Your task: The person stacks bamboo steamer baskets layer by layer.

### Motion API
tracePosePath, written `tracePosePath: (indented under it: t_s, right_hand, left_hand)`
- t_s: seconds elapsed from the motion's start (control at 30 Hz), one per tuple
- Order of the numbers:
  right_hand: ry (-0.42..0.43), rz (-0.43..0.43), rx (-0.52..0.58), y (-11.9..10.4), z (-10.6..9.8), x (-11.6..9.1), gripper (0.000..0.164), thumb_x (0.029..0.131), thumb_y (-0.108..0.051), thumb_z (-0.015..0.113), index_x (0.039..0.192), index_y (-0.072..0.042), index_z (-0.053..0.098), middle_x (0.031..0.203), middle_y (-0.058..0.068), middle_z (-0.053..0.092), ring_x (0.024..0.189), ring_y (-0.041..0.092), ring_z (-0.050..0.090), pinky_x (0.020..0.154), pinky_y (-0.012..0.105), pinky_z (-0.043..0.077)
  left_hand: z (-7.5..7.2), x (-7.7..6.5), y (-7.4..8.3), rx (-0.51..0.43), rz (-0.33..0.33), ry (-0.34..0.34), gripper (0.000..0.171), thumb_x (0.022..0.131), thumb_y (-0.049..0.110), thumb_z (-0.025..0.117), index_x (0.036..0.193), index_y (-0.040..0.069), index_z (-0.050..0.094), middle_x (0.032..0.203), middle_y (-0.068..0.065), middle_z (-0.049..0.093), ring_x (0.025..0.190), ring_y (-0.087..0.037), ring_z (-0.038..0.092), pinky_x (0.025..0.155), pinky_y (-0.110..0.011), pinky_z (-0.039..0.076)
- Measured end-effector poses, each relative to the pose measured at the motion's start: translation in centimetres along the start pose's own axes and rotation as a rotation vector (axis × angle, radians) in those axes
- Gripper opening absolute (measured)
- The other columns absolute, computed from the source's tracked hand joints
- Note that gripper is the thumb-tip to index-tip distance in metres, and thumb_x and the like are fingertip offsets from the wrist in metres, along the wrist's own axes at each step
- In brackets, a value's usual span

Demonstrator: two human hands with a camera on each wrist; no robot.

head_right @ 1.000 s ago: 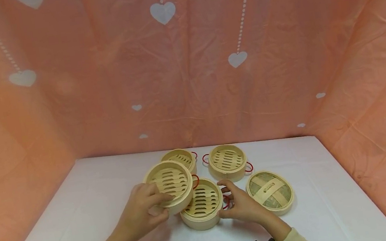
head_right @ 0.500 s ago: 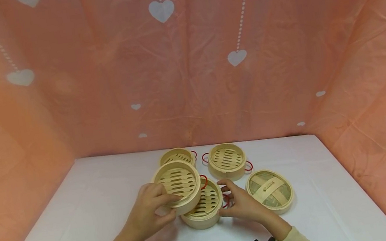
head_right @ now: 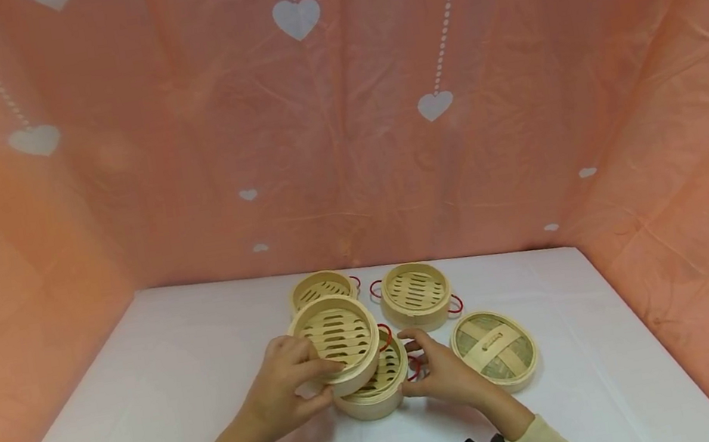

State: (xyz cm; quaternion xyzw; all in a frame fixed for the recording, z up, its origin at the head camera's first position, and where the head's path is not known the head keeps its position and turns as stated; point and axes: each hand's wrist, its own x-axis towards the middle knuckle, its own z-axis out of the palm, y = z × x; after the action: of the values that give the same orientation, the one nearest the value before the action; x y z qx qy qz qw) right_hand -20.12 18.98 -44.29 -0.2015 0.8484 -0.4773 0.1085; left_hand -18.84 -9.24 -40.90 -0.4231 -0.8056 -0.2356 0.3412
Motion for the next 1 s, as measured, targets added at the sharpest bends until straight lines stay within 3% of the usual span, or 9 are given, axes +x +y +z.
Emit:
tracePosePath:
  t_s: [0.63, 1.0]
  right_hand:
    - [0.015, -0.031, 0.023, 0.1, 0.0, -0.1, 0.080, 0.076, -0.016, 0.080, 0.141, -0.004, 0.036, 0.124, 0.023, 0.055, 0.107, 0.033, 0.061, 0.076, 0.026, 0.055]
    - [0.029, -0.029, 0.045, 0.0, -0.3, -0.1, 0.082, 0.075, -0.014, 0.079, 0.143, -0.002, 0.036, 0.121, 0.022, 0.055, 0.099, 0.025, 0.062, 0.074, 0.025, 0.054]
  left_hand:
    - [1.6, 0.8, 0.5, -0.052, 0.065, 0.010, 0.027, 0.064, 0.016, 0.078, 0.089, 0.026, 0.074, 0.080, 0.011, 0.053, 0.083, -0.006, 0.053, 0.085, -0.036, 0.039]
    - [2.3, 1.0, 1.0, -0.072, 0.061, 0.007, 0.028, 0.062, 0.015, 0.078, 0.087, 0.027, 0.074, 0.080, 0.012, 0.054, 0.083, -0.006, 0.052, 0.086, -0.034, 0.037]
